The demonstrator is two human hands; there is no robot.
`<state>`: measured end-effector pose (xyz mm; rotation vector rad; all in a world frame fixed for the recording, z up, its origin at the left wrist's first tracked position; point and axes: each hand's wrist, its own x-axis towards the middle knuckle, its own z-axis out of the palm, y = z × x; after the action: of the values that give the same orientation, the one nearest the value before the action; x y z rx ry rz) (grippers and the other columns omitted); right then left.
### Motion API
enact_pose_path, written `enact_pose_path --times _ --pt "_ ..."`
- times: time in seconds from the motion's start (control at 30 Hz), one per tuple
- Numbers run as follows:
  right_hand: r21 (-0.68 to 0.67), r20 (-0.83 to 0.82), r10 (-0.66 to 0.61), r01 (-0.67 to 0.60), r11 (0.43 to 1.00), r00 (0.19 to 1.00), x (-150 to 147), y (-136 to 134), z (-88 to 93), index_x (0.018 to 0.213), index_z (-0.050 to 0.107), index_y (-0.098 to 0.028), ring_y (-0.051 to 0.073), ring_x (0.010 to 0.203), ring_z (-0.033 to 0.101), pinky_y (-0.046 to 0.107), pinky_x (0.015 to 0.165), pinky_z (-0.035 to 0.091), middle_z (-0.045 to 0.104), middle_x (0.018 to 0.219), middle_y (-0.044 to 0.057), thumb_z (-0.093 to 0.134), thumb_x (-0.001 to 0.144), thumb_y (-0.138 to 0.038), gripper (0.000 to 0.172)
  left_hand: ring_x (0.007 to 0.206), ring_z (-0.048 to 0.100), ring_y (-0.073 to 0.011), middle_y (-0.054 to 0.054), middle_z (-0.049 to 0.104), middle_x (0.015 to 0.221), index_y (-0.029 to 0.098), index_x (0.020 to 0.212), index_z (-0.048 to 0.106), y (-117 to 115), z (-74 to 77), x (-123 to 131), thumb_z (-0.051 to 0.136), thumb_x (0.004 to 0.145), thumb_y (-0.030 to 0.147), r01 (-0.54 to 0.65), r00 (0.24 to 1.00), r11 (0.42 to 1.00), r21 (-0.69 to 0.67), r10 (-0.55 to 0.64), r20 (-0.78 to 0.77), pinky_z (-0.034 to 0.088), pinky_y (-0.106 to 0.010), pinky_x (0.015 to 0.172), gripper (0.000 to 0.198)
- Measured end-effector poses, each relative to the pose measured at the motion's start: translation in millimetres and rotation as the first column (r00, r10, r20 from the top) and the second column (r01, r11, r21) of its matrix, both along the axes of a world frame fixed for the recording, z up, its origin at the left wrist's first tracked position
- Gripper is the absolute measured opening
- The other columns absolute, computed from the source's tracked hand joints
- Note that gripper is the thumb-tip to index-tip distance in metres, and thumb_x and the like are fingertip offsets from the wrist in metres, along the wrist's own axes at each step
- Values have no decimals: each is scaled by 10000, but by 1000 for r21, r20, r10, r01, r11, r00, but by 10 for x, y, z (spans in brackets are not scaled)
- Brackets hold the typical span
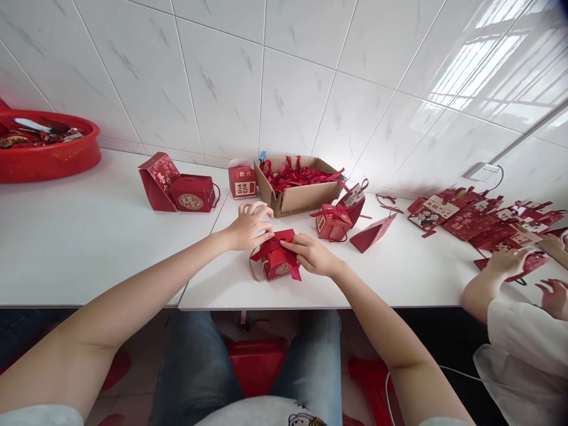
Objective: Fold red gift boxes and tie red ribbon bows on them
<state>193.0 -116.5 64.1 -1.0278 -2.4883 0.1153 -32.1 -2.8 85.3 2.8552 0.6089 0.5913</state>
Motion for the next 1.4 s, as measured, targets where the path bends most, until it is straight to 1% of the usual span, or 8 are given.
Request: enact_pose_path --times 0.23,0.47,0.67,0.9,1.03,1.2,1.3,1.4 --pt "-38 -95 -15 12 999 995 -27 -11 46 1298 499 -156 210 844 518 390 782 495 570 984 114 344 895 -130 433 1234 313 -334 -82 533 1146 193 668 602 -11 29 13 518 838 398 -30 999 985 -171 35 30 150 -585 1023 279" --pt "-153 -269 -221 185 971 938 -24 -56 197 1193 567 -160 151 721 527 317 713 479 538 836 43 368 957 -266 326 1206 359 -297 -48 556 1202 194 681 577 -5 169 102 469 840 501 32 993 791 -611 44 108 277 -479 1061 363" --pt "-238 -224 -353 301 924 908 22 -78 243 816 613 -170 113 646 497 270 634 461 537 796 19 661 804 -361 197 1240 337 -307 -45 584 1204 205 671 633 69 132 84 495 826 521 10 996 797 -604 48 79 259 -479 1085 378" --pt "-233 -396 -333 258 938 856 -22 -7 170 810 604 -183 121 687 532 261 609 457 577 811 24 597 812 -239 57 1244 367 -298 -48 593 1213 198 671 600 64 119 62 494 829 514 23 998 771 -637 14 54 298 -452 1073 369" --pt "-256 -514 -360 262 931 778 -130 47 116 837 645 -183 147 804 564 260 612 455 600 947 69 581 822 -277 115 1258 341 -301 -42 585 1234 206 693 635 24 87 75 505 824 514 22 999 781 -624 -2 33 254 -476 1097 359" --pt "-449 -581 -404 135 883 707 -136 71 70 703 605 -168 136 792 572 276 670 471 587 956 65 561 852 -424 300 1239 348 -299 -51 598 1199 200 669 617 -18 -6 31 505 824 544 10 999 793 -609 14 35 237 -511 1101 394" --pt "-445 -546 -401 151 883 736 -77 74 42 705 573 -174 134 756 559 279 662 463 581 870 46 517 875 -500 372 1233 356 -300 -55 604 1174 193 642 596 -9 -64 -11 517 819 555 -6 999 806 -592 31 33 252 -506 1094 411" --pt "-289 -427 -395 291 912 813 -48 78 17 694 536 -188 151 719 515 293 654 429 567 756 37 465 910 -496 383 1230 360 -298 -53 607 1157 198 649 590 -5 -93 -20 518 813 571 -7 999 821 -571 34 37 255 -489 1091 414"
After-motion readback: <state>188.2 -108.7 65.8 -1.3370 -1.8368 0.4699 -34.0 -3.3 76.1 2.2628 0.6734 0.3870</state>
